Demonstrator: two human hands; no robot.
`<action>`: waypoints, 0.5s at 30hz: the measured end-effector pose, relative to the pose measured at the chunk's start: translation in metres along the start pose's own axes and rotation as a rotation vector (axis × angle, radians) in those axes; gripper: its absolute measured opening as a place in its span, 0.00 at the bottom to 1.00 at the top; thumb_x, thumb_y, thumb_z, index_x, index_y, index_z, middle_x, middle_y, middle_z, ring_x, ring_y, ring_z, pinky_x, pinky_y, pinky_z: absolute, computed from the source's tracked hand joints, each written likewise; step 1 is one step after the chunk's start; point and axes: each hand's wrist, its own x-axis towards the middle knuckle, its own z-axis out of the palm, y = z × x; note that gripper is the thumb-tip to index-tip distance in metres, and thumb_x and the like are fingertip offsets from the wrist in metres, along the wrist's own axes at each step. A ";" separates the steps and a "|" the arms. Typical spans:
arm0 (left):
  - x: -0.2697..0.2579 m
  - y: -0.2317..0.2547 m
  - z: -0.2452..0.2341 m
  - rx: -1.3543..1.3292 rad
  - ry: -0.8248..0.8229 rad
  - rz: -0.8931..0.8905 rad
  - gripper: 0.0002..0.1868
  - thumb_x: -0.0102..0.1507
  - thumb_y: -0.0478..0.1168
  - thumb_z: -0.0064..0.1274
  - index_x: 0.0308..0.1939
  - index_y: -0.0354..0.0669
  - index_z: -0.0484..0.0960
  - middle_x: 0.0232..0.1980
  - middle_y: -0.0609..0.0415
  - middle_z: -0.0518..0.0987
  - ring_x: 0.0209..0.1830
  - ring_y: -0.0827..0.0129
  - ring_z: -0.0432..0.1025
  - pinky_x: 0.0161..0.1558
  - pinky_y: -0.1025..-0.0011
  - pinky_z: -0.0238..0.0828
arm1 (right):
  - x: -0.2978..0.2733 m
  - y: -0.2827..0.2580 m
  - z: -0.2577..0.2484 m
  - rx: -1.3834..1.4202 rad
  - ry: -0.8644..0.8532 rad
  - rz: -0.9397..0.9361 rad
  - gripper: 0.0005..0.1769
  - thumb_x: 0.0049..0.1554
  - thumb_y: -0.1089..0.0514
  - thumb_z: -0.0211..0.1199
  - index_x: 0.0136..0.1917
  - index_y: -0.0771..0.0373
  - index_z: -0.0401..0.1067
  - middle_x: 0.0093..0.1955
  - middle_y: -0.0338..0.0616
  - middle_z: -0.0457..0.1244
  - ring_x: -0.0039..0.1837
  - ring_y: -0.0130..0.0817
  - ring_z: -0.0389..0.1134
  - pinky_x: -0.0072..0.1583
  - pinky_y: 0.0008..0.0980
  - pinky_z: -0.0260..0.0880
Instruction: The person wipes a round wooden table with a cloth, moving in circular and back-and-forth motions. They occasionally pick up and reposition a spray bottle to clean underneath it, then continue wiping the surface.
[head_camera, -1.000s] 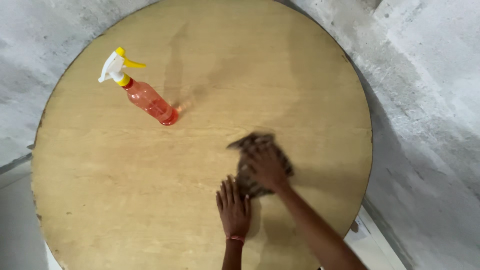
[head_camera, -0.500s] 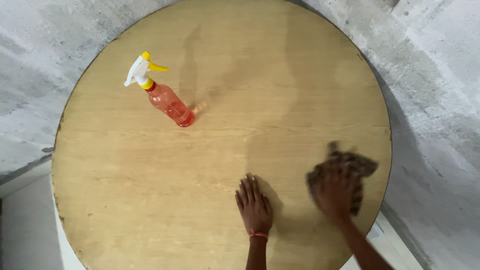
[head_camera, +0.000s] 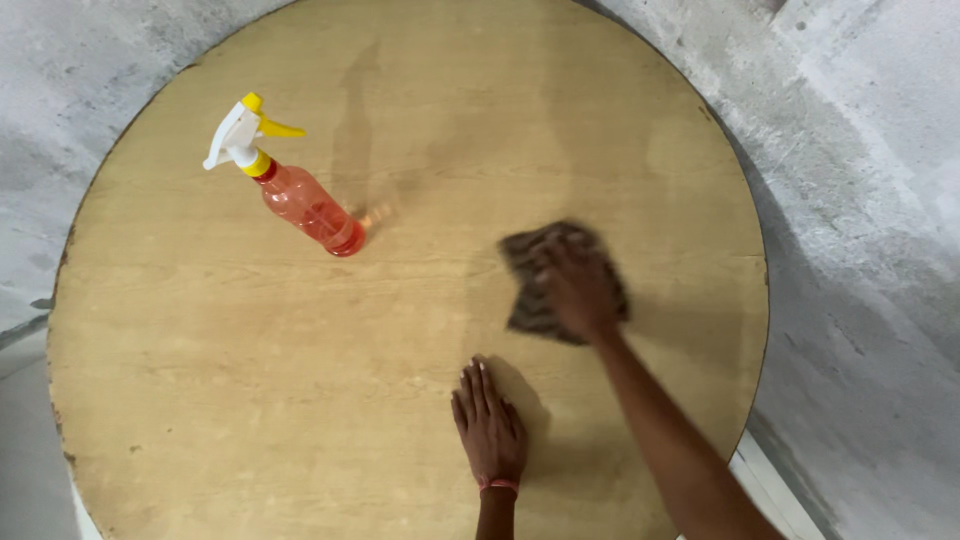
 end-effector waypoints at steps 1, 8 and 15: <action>-0.001 0.000 -0.001 0.002 0.006 0.006 0.33 0.70 0.44 0.30 0.79 0.39 0.49 0.83 0.50 0.50 0.83 0.58 0.41 0.78 0.54 0.32 | -0.010 0.023 -0.006 -0.017 0.016 0.065 0.28 0.66 0.47 0.52 0.76 0.58 0.64 0.81 0.53 0.54 0.80 0.58 0.51 0.75 0.62 0.49; 0.000 0.000 -0.002 0.002 -0.032 -0.002 0.33 0.69 0.43 0.31 0.79 0.40 0.51 0.83 0.48 0.49 0.83 0.58 0.42 0.78 0.53 0.33 | -0.125 0.113 -0.042 -0.178 0.231 0.483 0.27 0.70 0.48 0.50 0.78 0.58 0.66 0.81 0.58 0.54 0.80 0.64 0.52 0.76 0.66 0.50; -0.002 -0.002 0.004 0.001 0.022 0.038 0.35 0.68 0.44 0.34 0.79 0.40 0.52 0.83 0.47 0.49 0.83 0.55 0.41 0.78 0.51 0.32 | -0.200 -0.026 -0.048 -0.175 0.045 0.674 0.30 0.67 0.47 0.50 0.80 0.54 0.62 0.83 0.59 0.51 0.81 0.67 0.48 0.77 0.66 0.43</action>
